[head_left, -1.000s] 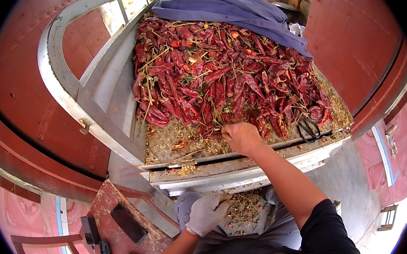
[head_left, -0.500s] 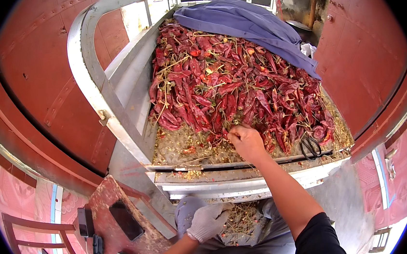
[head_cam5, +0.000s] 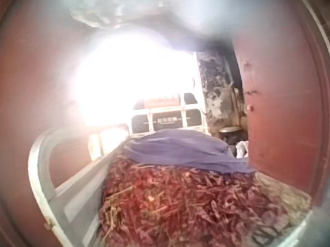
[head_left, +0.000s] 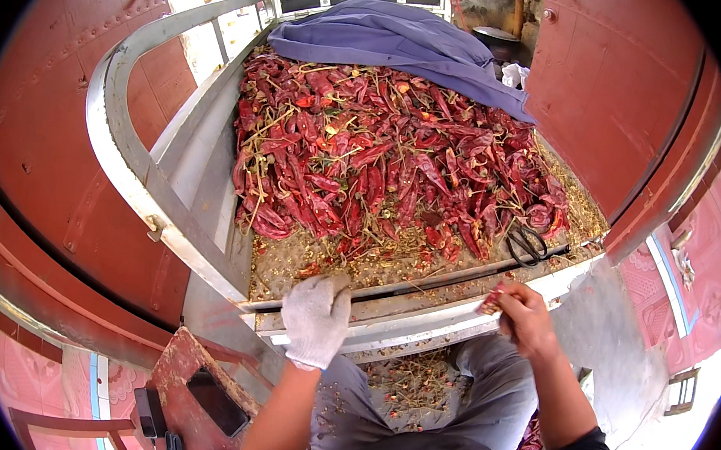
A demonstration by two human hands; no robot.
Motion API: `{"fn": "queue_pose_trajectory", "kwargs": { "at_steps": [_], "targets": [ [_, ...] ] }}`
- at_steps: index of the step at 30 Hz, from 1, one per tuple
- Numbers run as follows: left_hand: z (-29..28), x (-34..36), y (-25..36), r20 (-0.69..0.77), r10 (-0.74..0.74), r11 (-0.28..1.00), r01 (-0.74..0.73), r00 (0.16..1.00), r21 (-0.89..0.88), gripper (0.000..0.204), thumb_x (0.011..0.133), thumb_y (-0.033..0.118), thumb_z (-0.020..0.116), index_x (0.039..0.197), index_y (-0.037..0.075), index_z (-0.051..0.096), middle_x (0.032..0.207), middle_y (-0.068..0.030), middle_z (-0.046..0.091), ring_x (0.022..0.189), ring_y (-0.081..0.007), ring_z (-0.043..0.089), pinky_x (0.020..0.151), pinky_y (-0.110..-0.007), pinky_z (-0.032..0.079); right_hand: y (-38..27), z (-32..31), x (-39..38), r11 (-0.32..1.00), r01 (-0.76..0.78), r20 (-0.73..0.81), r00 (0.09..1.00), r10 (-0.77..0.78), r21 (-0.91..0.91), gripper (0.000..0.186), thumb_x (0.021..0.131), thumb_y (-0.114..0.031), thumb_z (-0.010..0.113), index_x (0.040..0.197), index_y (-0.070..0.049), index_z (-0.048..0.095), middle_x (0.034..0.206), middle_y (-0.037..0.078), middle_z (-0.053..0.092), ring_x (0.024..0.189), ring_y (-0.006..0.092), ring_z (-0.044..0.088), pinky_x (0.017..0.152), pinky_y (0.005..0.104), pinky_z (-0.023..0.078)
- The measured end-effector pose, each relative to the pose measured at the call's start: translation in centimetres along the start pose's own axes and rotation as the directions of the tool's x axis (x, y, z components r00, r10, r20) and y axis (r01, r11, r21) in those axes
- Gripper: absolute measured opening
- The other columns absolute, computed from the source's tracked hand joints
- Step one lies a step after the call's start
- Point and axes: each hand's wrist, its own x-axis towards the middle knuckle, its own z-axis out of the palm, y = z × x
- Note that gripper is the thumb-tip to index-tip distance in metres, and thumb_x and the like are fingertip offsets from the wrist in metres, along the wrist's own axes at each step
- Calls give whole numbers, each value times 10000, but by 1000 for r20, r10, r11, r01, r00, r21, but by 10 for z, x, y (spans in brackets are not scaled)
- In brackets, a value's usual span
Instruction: The person sits in front of a large pile of dried red chili peppers and repeatedly picks up individual peppers, removes the stems by hand, and places the de-stemmed peppers into a sack on the ground.
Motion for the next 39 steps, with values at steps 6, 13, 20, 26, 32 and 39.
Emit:
{"fn": "queue_pose_trajectory", "kwargs": {
  "at_steps": [6,13,20,26,32,39],
  "targets": [
    [20,56,-11,-16,102,953,-93,995,287,298,802,364,774,992,138,809,957,-88,729,985,-335,672,944,-514,490,183,-259,-153,695,-367,-586,804,-97,-618,277,884,-225,739,960,34,675,805,158,721,654,246,670,604,387,531],
    [61,91,-7,44,218,865,-214,975,455,266,813,373,767,985,175,813,1023,-56,714,1037,-316,650,1083,-562,402,316,-310,-282,371,-686,-746,665,-28,-625,511,805,-310,804,1151,57,722,1029,260,758,1021,406,728,898,478,554],
    [49,69,-12,194,318,841,-371,928,393,128,839,269,726,869,159,786,963,-36,742,1030,-286,665,1115,-580,372,200,-235,-149,725,-271,-605,757,-246,-633,330,895,-130,695,1158,70,706,964,186,759,864,255,731,791,372,568],
    [13,51,-18,-104,316,914,-274,943,299,197,817,150,741,1005,98,767,1026,-116,754,1071,-322,690,1061,-508,451,95,-100,-42,798,136,-243,911,-334,-587,268,955,-102,700,1168,60,710,978,147,769,840,174,726,781,311,576],
    [4,59,-52,-15,246,931,-232,969,281,311,817,79,690,1111,150,760,1066,-111,734,985,-352,689,919,-500,509,25,46,4,693,484,240,873,-424,-535,252,957,-148,716,1149,14,724,998,179,749,865,282,744,787,369,592],
    [5,96,-39,305,426,749,-521,852,410,340,818,102,687,1126,215,777,1143,-37,729,1113,-265,664,917,-466,508,19,111,4,671,558,502,808,-308,-487,256,978,-208,691,1149,-21,728,1007,183,735,881,336,737,797,416,586]
  ]
}}
